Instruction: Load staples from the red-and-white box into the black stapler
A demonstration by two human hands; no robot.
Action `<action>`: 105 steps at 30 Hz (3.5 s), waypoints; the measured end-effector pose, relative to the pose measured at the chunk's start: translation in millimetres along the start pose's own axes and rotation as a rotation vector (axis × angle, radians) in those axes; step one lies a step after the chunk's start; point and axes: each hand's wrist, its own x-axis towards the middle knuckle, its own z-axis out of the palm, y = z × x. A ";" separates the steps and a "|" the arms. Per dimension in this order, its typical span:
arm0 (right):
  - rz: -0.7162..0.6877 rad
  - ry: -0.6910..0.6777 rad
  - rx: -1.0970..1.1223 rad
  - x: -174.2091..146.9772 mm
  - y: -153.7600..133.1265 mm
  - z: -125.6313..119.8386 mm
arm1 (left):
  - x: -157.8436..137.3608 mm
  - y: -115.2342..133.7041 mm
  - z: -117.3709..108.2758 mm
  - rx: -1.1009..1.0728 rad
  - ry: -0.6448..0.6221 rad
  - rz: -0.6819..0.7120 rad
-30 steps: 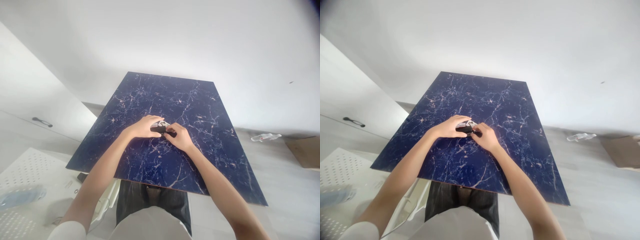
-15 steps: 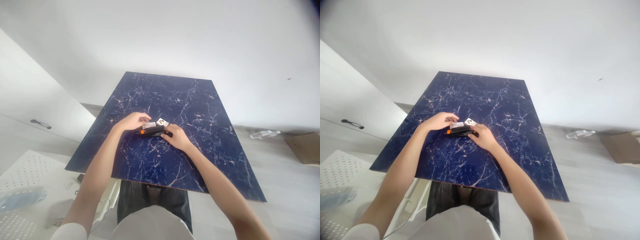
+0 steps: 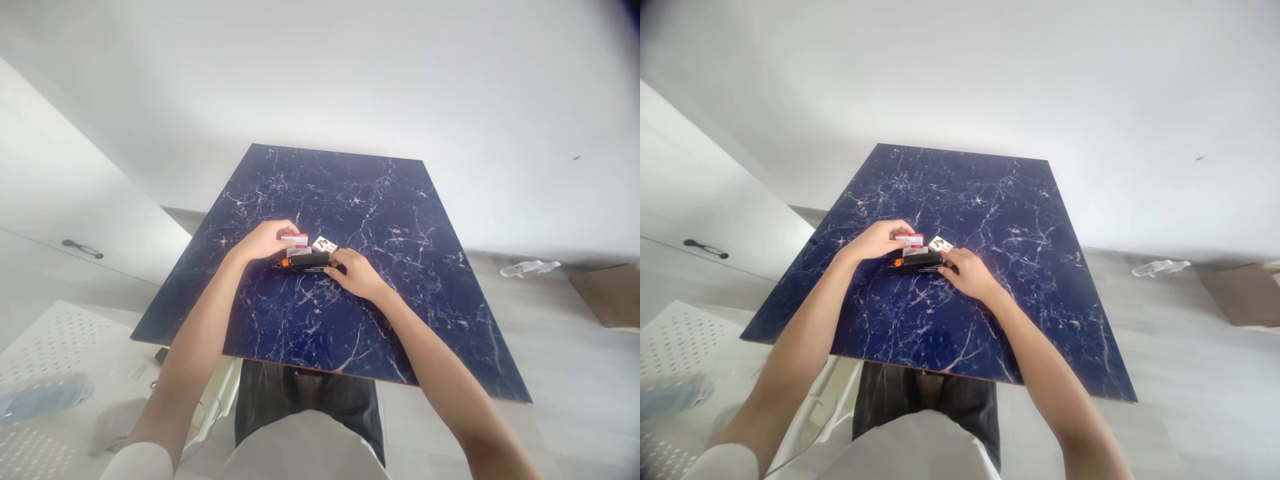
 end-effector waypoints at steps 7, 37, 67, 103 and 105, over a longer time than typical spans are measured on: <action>-0.059 0.006 -0.008 0.0 1.3 0.3 | -17.8 32.7 -14.0 -0.154 -0.393 0.080; -0.059 -0.016 -0.060 -1.8 9.5 -5.8 | -2.4 6.6 -10.1 -0.011 -0.457 -0.126; 0.186 0.089 0.123 -11.2 11.2 -45.4 | -4.0 9.5 -6.1 -0.008 -0.451 -0.120; 0.243 0.041 -0.209 -11.3 15.2 -18.2 | -3.0 33.5 25.3 -0.062 -0.218 0.075; 0.242 0.028 -0.220 -11.5 12.3 -20.0 | -0.2 25.0 21.5 -0.010 -0.074 0.052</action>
